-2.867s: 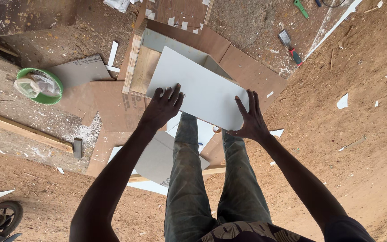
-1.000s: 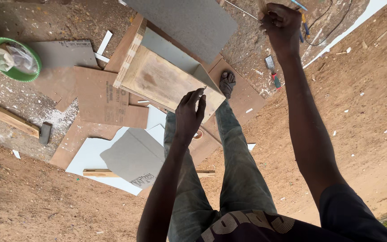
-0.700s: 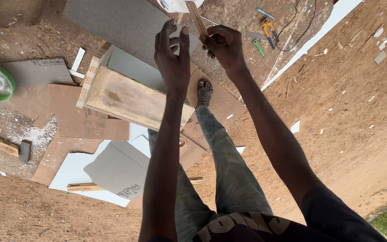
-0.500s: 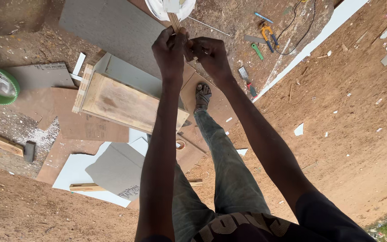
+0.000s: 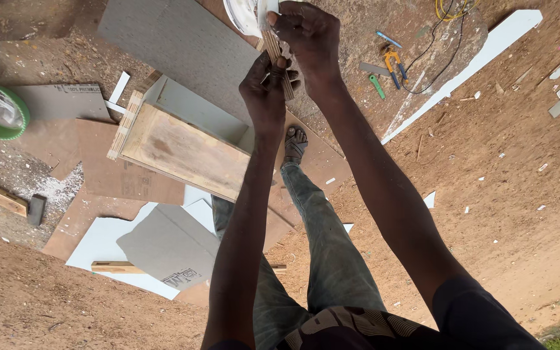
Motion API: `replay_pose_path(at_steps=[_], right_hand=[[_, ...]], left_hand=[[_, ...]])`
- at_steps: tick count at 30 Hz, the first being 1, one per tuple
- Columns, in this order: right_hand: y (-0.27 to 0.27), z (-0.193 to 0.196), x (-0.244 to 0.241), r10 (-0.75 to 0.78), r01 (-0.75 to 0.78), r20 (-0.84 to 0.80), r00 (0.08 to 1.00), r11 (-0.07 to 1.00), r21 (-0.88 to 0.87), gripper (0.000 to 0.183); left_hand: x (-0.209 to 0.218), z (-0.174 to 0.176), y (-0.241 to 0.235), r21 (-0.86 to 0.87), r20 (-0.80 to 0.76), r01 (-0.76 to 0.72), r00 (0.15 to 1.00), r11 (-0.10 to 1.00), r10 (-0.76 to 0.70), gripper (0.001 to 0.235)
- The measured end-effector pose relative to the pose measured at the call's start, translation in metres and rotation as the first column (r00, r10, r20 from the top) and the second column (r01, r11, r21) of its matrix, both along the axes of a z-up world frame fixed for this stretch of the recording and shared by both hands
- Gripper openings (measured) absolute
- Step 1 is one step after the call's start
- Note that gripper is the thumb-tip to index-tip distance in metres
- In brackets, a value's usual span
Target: The person assembles a small wooden drawer by applying glue to the edges and attaching panels together. They use a small piece of wood to spread the glue and then apply tape to secure the joint.
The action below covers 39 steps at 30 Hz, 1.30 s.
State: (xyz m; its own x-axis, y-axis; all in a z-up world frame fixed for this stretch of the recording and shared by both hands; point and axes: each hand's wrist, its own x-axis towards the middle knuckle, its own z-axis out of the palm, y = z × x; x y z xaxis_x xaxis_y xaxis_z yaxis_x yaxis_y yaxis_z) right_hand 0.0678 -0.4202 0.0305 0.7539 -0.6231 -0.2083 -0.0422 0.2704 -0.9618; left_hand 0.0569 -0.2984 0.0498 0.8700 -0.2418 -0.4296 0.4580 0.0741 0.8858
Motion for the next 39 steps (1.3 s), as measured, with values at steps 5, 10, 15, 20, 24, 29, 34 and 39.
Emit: replay_pose_path(at_steps=[5, 10, 15, 20, 24, 29, 34, 39], right_hand=[[0.003, -0.007, -0.013, -0.05, 0.074, -0.115, 0.992, 0.975, 0.21, 0.016], [-0.02, -0.008, -0.018, -0.027, 0.019, 0.016, 1.0, 0.918, 0.396, 0.013], [-0.012, 0.022, -0.024, 0.172, -0.112, -0.093, 0.981, 0.885, 0.451, 0.016], [-0.006, 0.024, -0.031, 0.073, -0.092, 0.056, 0.996, 0.731, 0.677, 0.019], [-0.013, 0.008, -0.034, 0.046, -0.086, 0.076, 0.996, 0.734, 0.673, 0.021], [-0.047, -0.027, -0.039, -0.05, -0.018, 0.161, 0.986, 0.919, 0.394, 0.012], [-0.067, -0.082, -0.018, 0.019, -0.029, 0.081, 0.996, 0.993, 0.117, 0.018], [-0.07, -0.09, -0.018, 0.129, -0.134, 0.262, 0.956, 0.991, 0.004, 0.011]], left_hand=[[-0.007, -0.002, 0.012, 0.088, 0.102, -0.013, 0.995, 0.996, 0.004, 0.028], [-0.007, 0.004, 0.03, 0.099, 0.071, -0.06, 0.996, 0.993, 0.054, 0.031], [-0.015, 0.01, 0.023, 0.012, 0.078, 0.033, 0.996, 0.999, -0.034, 0.032], [-0.019, 0.012, 0.015, -0.045, 0.075, 0.083, 0.994, 0.996, -0.079, 0.033], [-0.023, 0.007, 0.014, -0.037, 0.051, 0.057, 0.997, 0.998, -0.055, 0.034], [-0.022, 0.003, 0.03, 0.116, 0.094, -0.077, 0.993, 0.99, 0.066, 0.033], [-0.03, 0.009, 0.048, 0.002, -0.001, -0.112, 0.994, 0.994, 0.112, 0.034], [-0.042, 0.013, 0.046, -0.085, -0.081, -0.148, 0.987, 0.985, 0.142, 0.031]])
